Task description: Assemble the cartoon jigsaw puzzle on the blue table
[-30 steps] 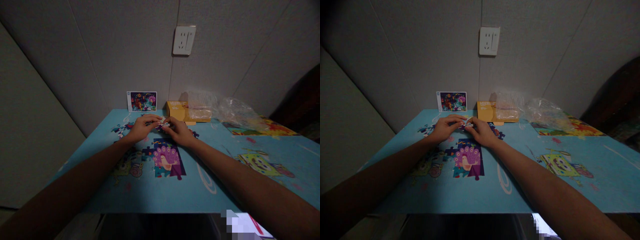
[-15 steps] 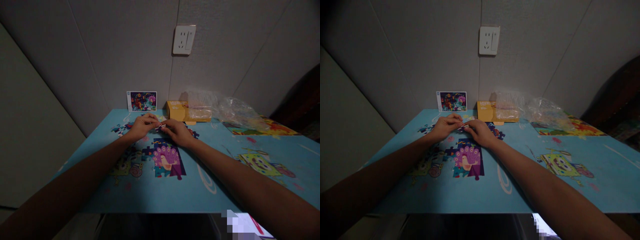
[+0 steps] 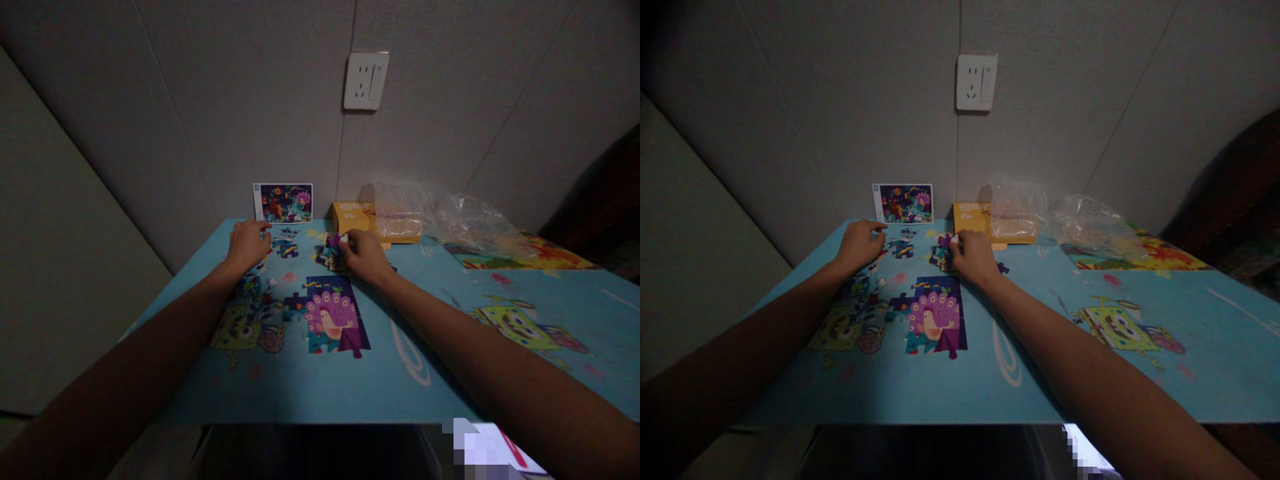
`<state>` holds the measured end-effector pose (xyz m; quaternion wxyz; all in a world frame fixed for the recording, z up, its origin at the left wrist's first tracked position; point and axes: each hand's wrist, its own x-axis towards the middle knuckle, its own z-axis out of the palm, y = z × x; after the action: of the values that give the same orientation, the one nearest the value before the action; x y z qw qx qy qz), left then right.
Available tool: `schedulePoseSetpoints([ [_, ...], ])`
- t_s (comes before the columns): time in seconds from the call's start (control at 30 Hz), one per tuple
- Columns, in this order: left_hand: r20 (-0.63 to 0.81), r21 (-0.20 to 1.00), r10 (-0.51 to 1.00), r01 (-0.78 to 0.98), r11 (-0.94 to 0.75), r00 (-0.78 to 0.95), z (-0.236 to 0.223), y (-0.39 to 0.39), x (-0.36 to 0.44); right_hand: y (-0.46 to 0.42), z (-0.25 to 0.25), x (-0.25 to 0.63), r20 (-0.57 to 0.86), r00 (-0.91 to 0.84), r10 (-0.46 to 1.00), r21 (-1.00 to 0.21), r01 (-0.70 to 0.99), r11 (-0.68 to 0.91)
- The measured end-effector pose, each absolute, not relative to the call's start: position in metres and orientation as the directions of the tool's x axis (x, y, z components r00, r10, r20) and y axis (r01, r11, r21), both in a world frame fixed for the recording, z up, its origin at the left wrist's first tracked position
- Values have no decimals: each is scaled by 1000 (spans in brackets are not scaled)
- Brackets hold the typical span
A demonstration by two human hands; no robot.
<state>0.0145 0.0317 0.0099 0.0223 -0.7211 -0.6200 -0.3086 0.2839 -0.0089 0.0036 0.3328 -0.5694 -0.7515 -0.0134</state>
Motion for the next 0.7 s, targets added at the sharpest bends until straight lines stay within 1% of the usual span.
schedulePoseSetpoints([
  [0.03, 405, 284, 914, 949, -138, 12, 7, 34, 10, -7, 1, 284, 460, -125, 879, -354, 882, 310],
  [0.1, 279, 199, 960, 979, -41, -17, 3, 35, 7, -5, -3, 285, 394, -107, 913, -360, 896, 260],
  [0.13, 235, 180, 972, 983, -31, -12, 2, 34, 9, -4, -5, 285, 391, -94, 916, -366, 897, 248],
  [0.2, 194, 156, 980, 986, -65, 34, 0, 32, 13, -5, -7, 285, 421, -70, 904, -373, 896, 243],
  [0.27, 184, 147, 980, 984, -102, 74, 0, 30, 18, -6, -6, 285, 456, -63, 888, -371, 893, 254],
  [0.43, 192, 139, 977, 984, -116, 89, 4, 27, 21, -7, -3, 285, 496, -110, 861, -390, 858, 334],
  [0.57, 220, 113, 957, 969, -218, 189, 5, 28, 23, -9, 0, 284, 530, -133, 837, -399, 832, 384],
  [0.63, 206, 129, 953, 959, -251, 222, 3, 29, 24, -9, 1, 283, 543, -146, 827, -396, 824, 405],
  [0.7, 200, 158, 956, 955, -250, 217, 1, 30, 26, -10, 1, 282, 549, -159, 820, -396, 815, 423],
])
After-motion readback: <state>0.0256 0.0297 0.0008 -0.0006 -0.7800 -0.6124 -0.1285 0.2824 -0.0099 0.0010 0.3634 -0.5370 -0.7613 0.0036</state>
